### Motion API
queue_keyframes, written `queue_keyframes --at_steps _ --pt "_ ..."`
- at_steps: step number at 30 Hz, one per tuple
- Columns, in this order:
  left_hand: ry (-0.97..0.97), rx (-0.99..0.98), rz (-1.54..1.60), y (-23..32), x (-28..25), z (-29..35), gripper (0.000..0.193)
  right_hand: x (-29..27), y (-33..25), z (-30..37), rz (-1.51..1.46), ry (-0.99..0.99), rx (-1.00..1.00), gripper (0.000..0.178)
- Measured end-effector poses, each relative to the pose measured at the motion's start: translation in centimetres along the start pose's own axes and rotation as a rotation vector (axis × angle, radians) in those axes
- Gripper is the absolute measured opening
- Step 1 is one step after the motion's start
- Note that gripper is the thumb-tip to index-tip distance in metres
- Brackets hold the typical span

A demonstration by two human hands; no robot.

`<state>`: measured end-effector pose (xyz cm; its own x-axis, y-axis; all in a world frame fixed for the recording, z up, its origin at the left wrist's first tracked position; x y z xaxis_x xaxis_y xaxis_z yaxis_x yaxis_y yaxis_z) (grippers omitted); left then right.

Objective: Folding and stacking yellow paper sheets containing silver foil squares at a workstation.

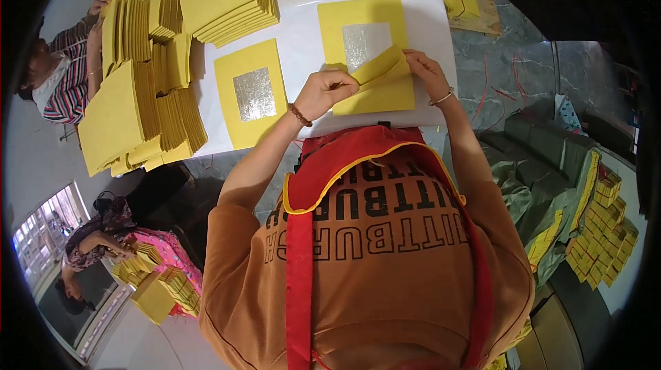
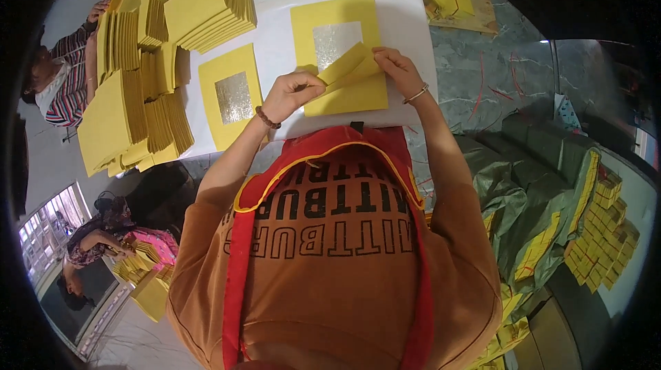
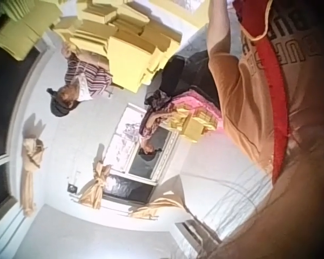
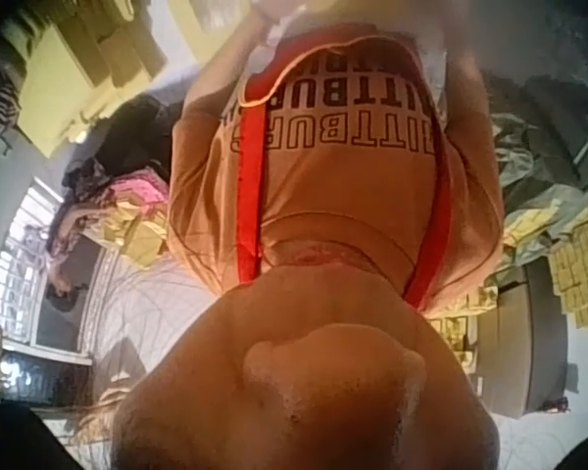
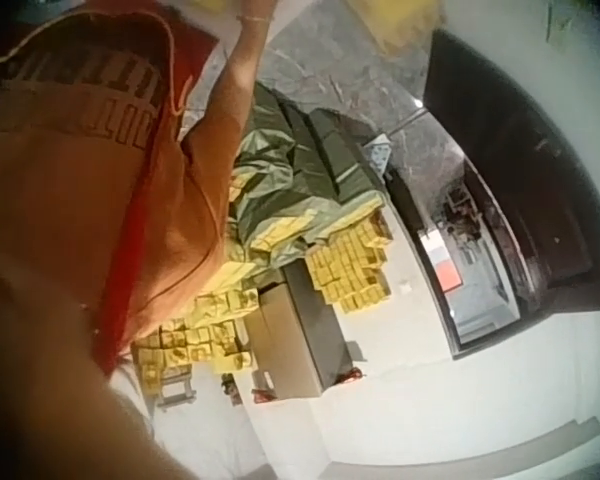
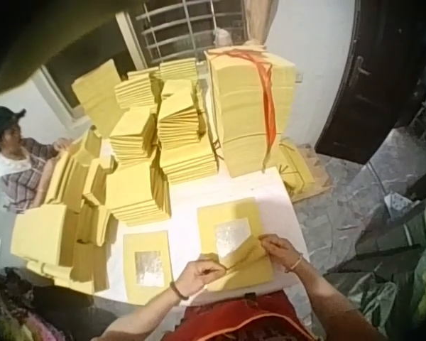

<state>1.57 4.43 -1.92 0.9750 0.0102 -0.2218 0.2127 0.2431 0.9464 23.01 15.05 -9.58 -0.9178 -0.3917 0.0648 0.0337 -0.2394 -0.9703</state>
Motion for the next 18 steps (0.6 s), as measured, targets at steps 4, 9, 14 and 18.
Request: queue_keyframes --at_steps 4,9,14,18 --pt "-0.055 -0.035 0.043 -0.2 0.2 0.0 0.009 0.0 -0.2 0.0 0.0 0.007 -0.014 0.023" --pt "-0.066 0.0 -0.012 0.2 0.2 0.0 0.009 0.1 -0.7 0.1 0.037 -0.002 -0.059 0.023" --pt "-0.063 0.037 0.027 -0.1 0.2 -0.1 0.009 0.3 -0.8 0.4 0.008 0.002 0.026 0.024" --pt "-0.03 0.009 -0.08 -0.1 0.7 0.0 0.01 0.2 -0.9 0.2 0.006 0.012 -0.03 0.024"
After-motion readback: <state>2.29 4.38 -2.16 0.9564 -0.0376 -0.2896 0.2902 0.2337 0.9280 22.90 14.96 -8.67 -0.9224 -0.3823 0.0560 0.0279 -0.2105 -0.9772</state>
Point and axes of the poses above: each hand's wrist, its own z-axis away from the middle knuckle, its own x-axis out of the palm, y = z × x, the point moved 5 cm from there along -z, towards the middle knuckle, and after that the axes turned 11 degrees about y, right-handed, at the moved point
